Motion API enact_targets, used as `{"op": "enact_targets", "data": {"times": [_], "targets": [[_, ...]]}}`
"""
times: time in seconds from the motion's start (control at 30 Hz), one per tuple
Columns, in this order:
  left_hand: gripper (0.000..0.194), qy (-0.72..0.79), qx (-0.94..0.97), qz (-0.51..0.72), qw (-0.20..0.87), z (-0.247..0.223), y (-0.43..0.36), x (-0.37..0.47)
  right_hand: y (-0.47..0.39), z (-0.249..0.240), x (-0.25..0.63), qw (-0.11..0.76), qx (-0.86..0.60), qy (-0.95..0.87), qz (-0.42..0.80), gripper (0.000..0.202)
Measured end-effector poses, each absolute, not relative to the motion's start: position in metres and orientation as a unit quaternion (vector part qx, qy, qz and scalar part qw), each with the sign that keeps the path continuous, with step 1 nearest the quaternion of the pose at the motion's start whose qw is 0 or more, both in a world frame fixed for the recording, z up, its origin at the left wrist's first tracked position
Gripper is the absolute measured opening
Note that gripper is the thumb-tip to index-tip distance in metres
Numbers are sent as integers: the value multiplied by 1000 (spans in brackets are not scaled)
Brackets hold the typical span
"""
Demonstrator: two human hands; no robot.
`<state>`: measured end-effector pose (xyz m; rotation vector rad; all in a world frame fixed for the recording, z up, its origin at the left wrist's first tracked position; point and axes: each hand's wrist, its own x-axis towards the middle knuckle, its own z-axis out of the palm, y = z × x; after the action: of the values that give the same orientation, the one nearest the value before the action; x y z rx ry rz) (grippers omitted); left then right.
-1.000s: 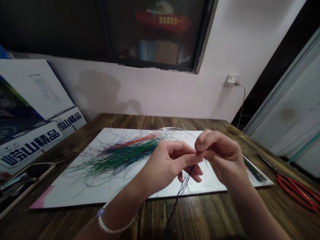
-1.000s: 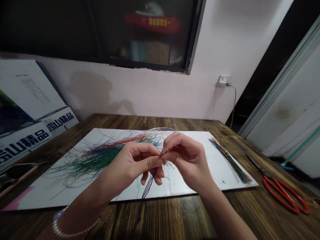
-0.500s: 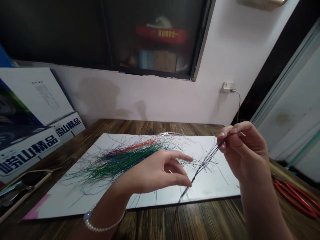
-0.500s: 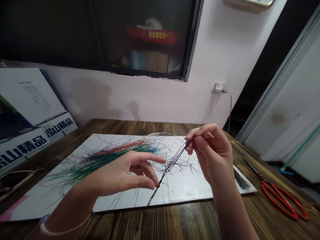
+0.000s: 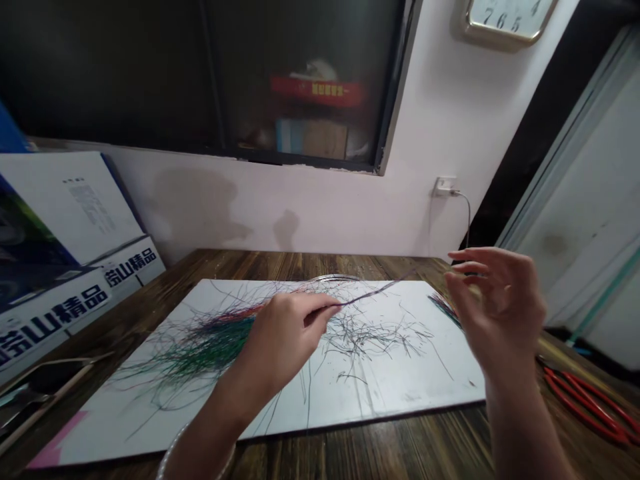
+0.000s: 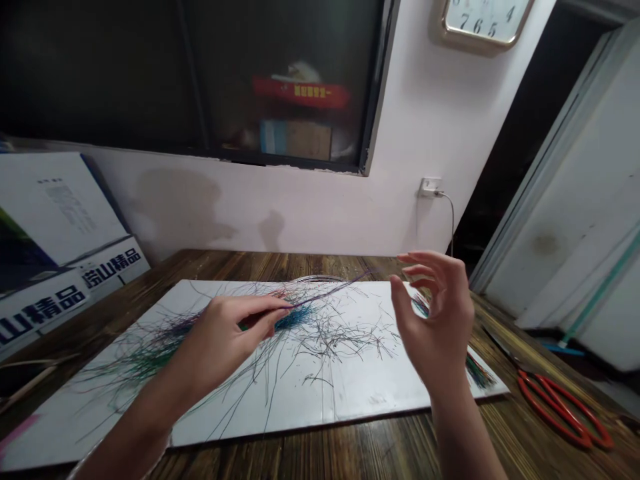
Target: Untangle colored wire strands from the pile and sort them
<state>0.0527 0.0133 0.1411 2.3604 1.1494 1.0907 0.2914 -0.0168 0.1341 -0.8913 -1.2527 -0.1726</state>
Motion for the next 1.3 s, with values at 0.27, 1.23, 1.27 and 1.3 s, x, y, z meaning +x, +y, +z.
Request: {"op": "enact_targets", "data": {"times": [0.27,1.23,1.27,1.3], "targets": [[23,319,863,390,38,133,14,57,-27,131,256,373,-361,-840,-157,32],[16,226,899,375,1,145,-2,51,-32,128,249,509,-333,-793,-40,17],[16,222,901,372,-8,145,-2,50,-33,129,249,509,-334,-793,-26,17],[16,216,904,369,-15,146,-2,50,-34,129,249,510,-334,-792,-16,15]]}}
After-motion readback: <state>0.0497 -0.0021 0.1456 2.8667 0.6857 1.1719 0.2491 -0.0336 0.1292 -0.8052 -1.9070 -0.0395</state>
